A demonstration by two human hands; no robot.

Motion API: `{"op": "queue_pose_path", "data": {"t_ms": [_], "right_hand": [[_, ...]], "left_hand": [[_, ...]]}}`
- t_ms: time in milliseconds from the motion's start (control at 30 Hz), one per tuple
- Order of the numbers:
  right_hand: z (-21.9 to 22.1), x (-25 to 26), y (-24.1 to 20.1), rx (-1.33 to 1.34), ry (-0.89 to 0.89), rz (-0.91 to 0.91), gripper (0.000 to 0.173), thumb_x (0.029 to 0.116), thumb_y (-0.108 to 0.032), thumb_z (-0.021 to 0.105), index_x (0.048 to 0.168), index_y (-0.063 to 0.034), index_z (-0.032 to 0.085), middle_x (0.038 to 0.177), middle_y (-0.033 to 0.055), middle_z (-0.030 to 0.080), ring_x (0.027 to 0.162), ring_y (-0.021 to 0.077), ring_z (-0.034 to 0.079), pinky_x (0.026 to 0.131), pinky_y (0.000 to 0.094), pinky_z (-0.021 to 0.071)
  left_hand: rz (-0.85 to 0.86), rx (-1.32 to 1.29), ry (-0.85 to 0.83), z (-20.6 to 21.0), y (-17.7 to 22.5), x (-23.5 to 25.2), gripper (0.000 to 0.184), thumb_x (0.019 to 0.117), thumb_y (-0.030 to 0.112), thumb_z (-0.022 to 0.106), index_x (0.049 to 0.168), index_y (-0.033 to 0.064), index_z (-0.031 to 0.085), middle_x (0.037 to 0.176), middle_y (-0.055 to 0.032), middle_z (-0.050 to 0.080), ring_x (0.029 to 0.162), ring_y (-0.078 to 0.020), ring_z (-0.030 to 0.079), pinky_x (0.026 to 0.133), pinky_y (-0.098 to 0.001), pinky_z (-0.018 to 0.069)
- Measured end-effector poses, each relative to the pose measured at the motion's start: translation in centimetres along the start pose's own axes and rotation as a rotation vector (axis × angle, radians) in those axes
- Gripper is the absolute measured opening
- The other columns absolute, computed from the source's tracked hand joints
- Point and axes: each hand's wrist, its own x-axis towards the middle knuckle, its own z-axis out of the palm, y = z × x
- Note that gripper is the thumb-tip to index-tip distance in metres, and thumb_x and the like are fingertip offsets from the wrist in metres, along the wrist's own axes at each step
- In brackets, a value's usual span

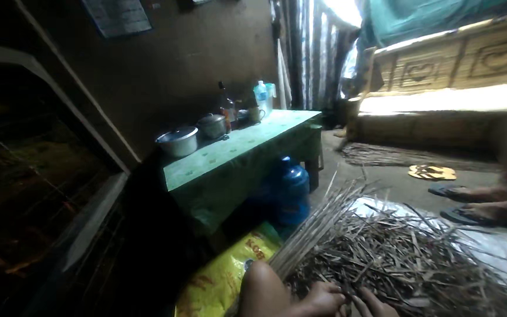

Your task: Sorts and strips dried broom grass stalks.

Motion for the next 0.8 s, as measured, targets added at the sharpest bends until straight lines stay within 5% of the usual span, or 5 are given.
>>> {"op": "queue_pose_path", "data": {"t_ms": [233,600,800], "right_hand": [[1.5,0.4,1.9,-0.034,0.192,0.0,0.038,0.105,-0.025,0.05,0.123,0.0052,0.065,0.098,0.0297,0.071,0.091,0.0518,0.069,0.079,0.0703,0.0512],[-0.3,1.7,4.5,0.068,0.203,0.333,0.038,0.1085,-0.017,0.044,0.138,0.0006,0.058,0.116,0.0324,0.067,0.11,0.0513,0.065,0.094,0.0684,0.0471],[-0.4,0.9,1.4,0.364,0.075,-0.004,0.033,0.1079,-0.018,0.046,0.12,0.007,0.064,0.105,0.0231,0.068,0.094,0.0297,0.066,0.089,0.0475,0.0516]], "left_hand": [[0.005,-0.067,-0.025,0.1,-0.4,-1.3,0.031,0.1099,0.015,0.045,0.134,0.0018,0.058,0.073,0.002,0.052,0.053,-0.0032,0.043,0.051,-0.0198,0.0388],[-0.027,-0.194,-0.031,-0.9,-2.3,-4.6,0.03,0.1088,0.008,0.044,0.133,-0.0012,0.058,0.065,0.0049,0.05,0.047,-0.0002,0.041,0.044,-0.0158,0.0365],[-0.024,-0.254,0.041,-1.6,-0.3,-4.4,0.038,0.1104,0.009,0.039,0.147,0.0021,0.047,0.066,0.0028,0.05,0.045,-0.0014,0.04,0.042,-0.0168,0.0356]]}}
